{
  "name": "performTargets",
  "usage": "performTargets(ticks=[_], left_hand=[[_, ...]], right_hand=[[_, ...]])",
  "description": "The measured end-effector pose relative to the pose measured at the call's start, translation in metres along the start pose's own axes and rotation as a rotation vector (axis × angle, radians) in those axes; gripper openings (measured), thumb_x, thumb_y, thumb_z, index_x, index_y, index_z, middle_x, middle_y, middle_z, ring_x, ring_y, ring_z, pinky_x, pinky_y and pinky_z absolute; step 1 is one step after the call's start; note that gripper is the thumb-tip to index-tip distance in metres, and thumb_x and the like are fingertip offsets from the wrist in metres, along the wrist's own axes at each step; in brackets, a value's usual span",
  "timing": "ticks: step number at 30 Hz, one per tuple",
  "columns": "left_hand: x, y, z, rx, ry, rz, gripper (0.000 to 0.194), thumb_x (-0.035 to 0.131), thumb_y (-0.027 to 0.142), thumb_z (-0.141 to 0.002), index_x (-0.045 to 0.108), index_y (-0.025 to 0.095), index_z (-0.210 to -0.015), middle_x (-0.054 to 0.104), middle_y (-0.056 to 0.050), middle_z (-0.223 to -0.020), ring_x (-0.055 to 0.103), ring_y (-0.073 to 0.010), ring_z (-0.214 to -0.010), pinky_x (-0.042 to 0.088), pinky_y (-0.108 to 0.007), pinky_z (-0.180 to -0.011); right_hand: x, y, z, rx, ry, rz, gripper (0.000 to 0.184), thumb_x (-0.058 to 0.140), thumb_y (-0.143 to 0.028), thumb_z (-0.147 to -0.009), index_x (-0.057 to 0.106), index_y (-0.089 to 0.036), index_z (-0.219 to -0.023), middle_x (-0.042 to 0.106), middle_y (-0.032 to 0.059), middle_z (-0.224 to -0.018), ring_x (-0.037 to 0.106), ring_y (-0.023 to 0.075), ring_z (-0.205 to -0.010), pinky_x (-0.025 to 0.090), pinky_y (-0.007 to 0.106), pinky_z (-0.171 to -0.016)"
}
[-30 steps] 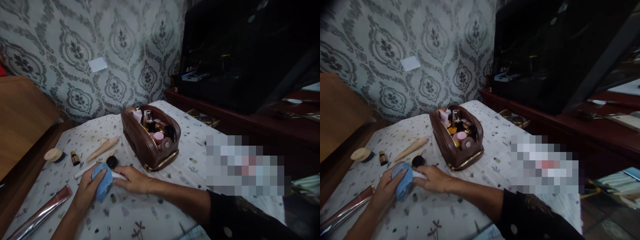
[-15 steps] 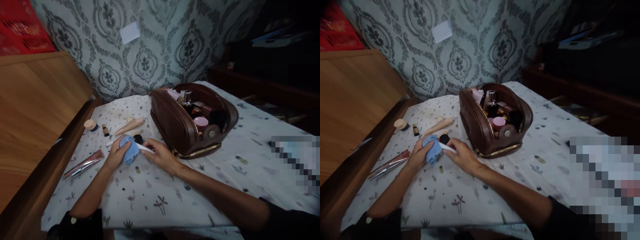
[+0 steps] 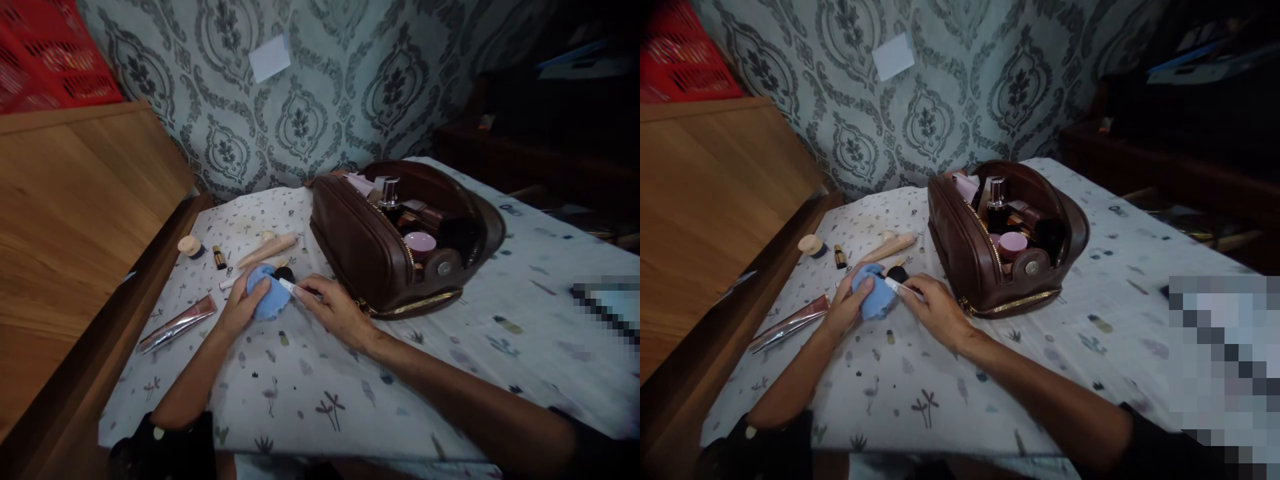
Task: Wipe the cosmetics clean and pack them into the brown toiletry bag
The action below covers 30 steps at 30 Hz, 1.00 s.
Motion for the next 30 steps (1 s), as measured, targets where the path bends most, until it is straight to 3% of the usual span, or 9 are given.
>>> performTargets(ticks=[5, 11, 17, 20, 25, 30], left_hand=[[0.001, 0.003, -0.001, 0.084, -0.031, -0.071, 0.033, 0.065, 0.051, -0.086, 0.068, 0.019, -0.092, 0.064, -0.002, -0.086, 0.058, -0.0185, -0.081, 0.048, -0.026, -0.073], [-0.002, 0.001, 0.0, 0.066, -0.047, -0.052, 0.031, 0.066, 0.048, -0.086, 0.069, 0.018, -0.093, 0.065, -0.002, -0.087, 0.058, -0.0175, -0.08, 0.048, -0.025, -0.071], [0.012, -0.006, 0.002, -0.058, 0.05, 0.266, 0.048, 0.073, 0.055, -0.079, 0.069, 0.017, -0.108, 0.07, -0.004, -0.096, 0.064, -0.0167, -0.081, 0.052, -0.025, -0.074], [0.024, -0.004, 0.004, -0.121, 0.009, 0.404, 0.056, 0.077, 0.059, -0.073, 0.067, 0.018, -0.11, 0.071, -0.004, -0.094, 0.067, -0.0186, -0.082, 0.055, -0.029, -0.075], [0.033, -0.005, 0.007, -0.176, -0.063, 0.466, 0.055, 0.081, 0.061, -0.067, 0.066, 0.017, -0.098, 0.069, -0.002, -0.079, 0.065, -0.017, -0.068, 0.055, -0.029, -0.065], [0.027, -0.011, 0.006, -0.114, -0.019, 0.331, 0.047, 0.076, 0.061, -0.073, 0.065, 0.016, -0.08, 0.062, 0.001, -0.069, 0.055, -0.0107, -0.06, 0.048, -0.022, -0.059]], right_hand=[[0.003, 0.004, -0.001, 0.077, -0.011, -0.07, 0.021, 0.069, -0.035, -0.08, 0.064, -0.02, -0.095, 0.065, 0.0005, -0.085, 0.058, 0.0172, -0.081, 0.043, 0.027, -0.072], [0.004, 0.001, -0.001, 0.108, -0.04, -0.183, 0.019, 0.065, -0.038, -0.08, 0.062, -0.019, -0.083, 0.062, -0.0001, -0.078, 0.055, 0.0153, -0.075, 0.042, 0.025, -0.066], [0.004, -0.005, 0.0, 0.166, -0.076, -0.301, 0.032, 0.064, -0.05, -0.085, 0.063, -0.019, -0.081, 0.057, -0.0017, -0.067, 0.048, 0.0115, -0.058, 0.037, 0.022, -0.05], [0.006, -0.004, 0.0, 0.228, -0.107, -0.398, 0.043, 0.065, -0.062, -0.082, 0.062, -0.019, -0.081, 0.059, -0.0018, -0.065, 0.049, 0.0107, -0.055, 0.035, 0.021, -0.045], [0.01, 0.0, 0.0, 0.235, -0.19, -0.458, 0.051, 0.067, -0.069, -0.077, 0.061, -0.019, -0.078, 0.061, -0.0017, -0.066, 0.054, 0.0122, -0.059, 0.044, 0.024, -0.056], [0.009, 0.002, 0.0, 0.191, -0.188, -0.342, 0.044, 0.067, -0.06, -0.081, 0.065, -0.017, -0.079, 0.063, -0.0004, -0.072, 0.055, 0.0136, -0.068, 0.044, 0.026, -0.064]])
Point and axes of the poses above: each hand's wrist, its own z-axis away from the middle knuckle, its own x-axis out of the palm, y = z × x, the point moved 1 cm from there along -z, towards the middle knuckle
